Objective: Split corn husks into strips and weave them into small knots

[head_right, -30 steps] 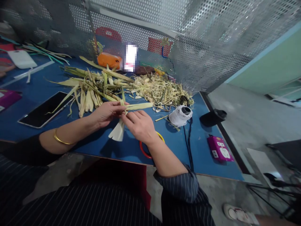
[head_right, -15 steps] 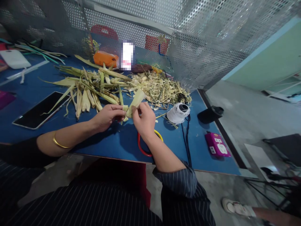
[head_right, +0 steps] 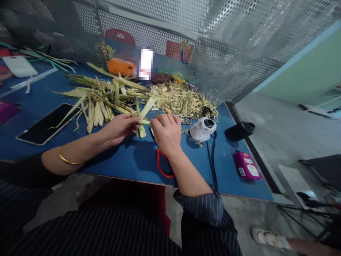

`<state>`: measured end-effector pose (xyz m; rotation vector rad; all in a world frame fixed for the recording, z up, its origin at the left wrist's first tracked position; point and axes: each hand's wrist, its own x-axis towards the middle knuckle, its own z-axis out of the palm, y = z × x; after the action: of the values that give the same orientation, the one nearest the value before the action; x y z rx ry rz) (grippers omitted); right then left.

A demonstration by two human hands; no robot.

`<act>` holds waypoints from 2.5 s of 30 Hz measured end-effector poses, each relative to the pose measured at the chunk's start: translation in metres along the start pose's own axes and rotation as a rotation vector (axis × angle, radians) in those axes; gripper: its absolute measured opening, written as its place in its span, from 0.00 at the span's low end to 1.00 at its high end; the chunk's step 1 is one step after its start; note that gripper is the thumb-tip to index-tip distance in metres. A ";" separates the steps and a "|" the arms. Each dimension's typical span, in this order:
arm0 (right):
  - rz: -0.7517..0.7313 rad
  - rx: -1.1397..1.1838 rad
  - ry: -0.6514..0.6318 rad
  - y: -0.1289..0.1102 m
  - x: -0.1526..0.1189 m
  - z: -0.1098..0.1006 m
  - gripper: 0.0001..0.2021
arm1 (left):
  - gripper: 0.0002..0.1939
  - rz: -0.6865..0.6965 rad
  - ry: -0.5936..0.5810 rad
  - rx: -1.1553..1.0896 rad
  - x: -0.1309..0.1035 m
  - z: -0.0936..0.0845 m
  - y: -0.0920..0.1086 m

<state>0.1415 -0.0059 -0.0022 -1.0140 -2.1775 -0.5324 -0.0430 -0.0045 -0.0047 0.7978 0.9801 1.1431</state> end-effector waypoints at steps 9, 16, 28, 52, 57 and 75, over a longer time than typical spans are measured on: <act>-0.140 -0.164 -0.062 -0.022 -0.008 -0.007 0.11 | 0.06 0.114 0.004 0.197 -0.002 -0.002 -0.002; -0.175 -0.126 -0.122 -0.030 -0.007 0.002 0.10 | 0.04 0.156 0.035 0.207 -0.004 0.002 0.003; 0.465 0.274 0.049 -0.011 -0.002 0.001 0.12 | 0.05 0.193 -0.103 0.316 -0.008 0.001 0.004; 0.975 1.100 -0.137 -0.012 0.001 0.020 0.16 | 0.11 0.207 -0.228 0.573 -0.010 0.002 0.000; 0.762 1.209 -0.340 -0.007 0.000 0.009 0.13 | 0.11 0.140 -0.141 0.355 -0.005 -0.002 0.006; 0.691 1.199 0.008 -0.017 0.005 -0.005 0.11 | 0.12 0.121 -0.052 0.321 -0.006 0.003 -0.002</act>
<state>0.1277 -0.0171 0.0033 -0.9018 -1.4978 0.9727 -0.0405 -0.0109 -0.0047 1.1522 1.0987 1.0748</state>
